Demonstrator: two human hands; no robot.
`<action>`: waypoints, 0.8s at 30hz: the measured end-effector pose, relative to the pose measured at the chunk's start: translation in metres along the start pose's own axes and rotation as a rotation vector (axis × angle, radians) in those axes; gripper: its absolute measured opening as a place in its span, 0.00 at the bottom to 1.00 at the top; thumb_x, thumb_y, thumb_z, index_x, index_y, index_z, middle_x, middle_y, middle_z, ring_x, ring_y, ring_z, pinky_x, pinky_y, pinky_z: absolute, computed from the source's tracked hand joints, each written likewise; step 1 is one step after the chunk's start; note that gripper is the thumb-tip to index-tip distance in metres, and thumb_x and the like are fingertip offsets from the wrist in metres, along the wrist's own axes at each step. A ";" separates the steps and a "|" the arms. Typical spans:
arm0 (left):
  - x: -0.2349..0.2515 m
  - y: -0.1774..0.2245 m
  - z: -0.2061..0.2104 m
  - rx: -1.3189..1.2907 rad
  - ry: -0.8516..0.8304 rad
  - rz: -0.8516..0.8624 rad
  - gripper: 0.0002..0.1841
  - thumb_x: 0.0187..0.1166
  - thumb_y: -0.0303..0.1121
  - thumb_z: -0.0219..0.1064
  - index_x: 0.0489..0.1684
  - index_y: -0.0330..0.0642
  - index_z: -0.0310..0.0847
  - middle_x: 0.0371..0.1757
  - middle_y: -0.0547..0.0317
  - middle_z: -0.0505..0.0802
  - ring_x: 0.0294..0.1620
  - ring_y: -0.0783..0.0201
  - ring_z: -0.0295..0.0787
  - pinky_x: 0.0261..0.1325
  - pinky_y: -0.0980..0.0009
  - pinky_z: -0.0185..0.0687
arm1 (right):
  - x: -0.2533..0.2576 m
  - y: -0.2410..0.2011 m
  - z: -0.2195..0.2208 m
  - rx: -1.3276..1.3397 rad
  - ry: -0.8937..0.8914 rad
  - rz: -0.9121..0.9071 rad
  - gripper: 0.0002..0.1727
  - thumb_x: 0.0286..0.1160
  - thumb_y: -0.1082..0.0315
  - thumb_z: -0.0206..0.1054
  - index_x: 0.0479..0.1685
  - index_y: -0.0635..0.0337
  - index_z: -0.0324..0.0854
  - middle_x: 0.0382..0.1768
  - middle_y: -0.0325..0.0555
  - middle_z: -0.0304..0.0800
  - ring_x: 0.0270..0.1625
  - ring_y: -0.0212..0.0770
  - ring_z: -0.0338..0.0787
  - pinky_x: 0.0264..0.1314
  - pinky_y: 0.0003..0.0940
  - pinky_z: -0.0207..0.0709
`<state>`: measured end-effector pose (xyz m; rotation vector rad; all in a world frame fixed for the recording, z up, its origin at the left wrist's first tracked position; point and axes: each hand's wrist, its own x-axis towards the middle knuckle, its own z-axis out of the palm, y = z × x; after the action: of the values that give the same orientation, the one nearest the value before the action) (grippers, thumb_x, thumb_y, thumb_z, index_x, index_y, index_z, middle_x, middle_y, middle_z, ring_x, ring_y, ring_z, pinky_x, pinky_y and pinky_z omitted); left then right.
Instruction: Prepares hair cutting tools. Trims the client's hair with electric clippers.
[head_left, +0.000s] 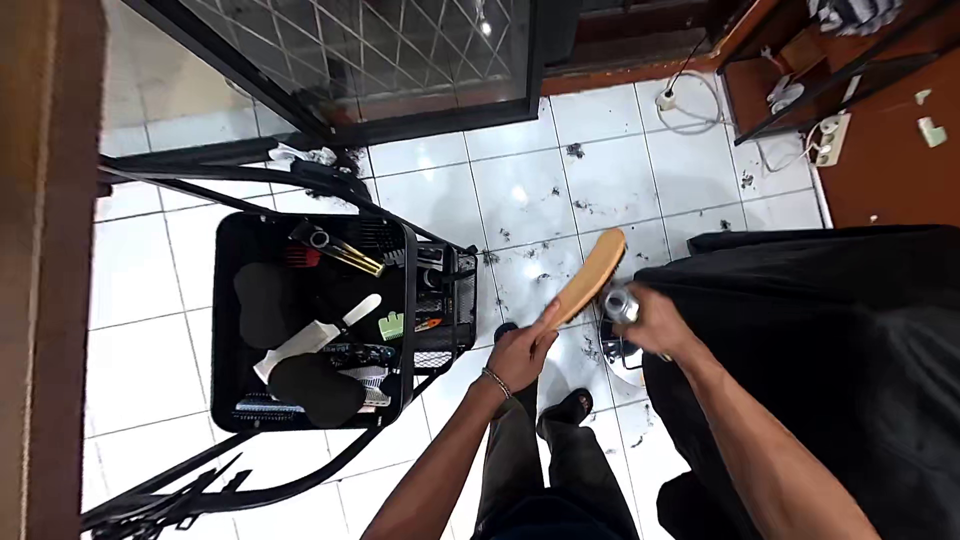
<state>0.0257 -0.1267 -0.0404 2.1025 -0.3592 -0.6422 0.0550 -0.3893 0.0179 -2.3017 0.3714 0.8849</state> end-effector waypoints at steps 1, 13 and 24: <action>-0.002 -0.001 0.002 -0.005 0.005 0.004 0.29 0.93 0.48 0.50 0.92 0.51 0.63 0.40 0.43 0.95 0.38 0.48 0.92 0.51 0.46 0.86 | -0.002 0.004 0.005 0.050 0.050 0.013 0.37 0.60 0.66 0.82 0.73 0.61 0.73 0.47 0.63 0.90 0.45 0.60 0.93 0.50 0.64 0.86; -0.109 -0.101 0.074 -0.357 0.637 -1.140 0.30 0.95 0.45 0.49 0.89 0.33 0.53 0.44 0.29 0.90 0.38 0.39 0.90 0.48 0.40 0.85 | -0.045 0.018 0.073 0.617 0.157 0.067 0.35 0.54 0.70 0.76 0.70 0.65 0.76 0.45 0.48 0.90 0.35 0.38 0.92 0.34 0.38 0.89; -0.006 -0.188 0.018 -0.311 0.656 -1.414 0.32 0.91 0.39 0.56 0.89 0.31 0.52 0.67 0.32 0.88 0.66 0.43 0.89 0.70 0.49 0.81 | -0.101 0.016 0.130 0.769 -0.027 0.106 0.51 0.42 0.80 0.68 0.84 0.63 0.62 0.49 0.45 0.88 0.29 0.36 0.91 0.24 0.34 0.89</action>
<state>0.0131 -0.0292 -0.2016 1.8518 1.5954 -0.6142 -0.0918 -0.3135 0.0046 -1.5692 0.6885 0.6626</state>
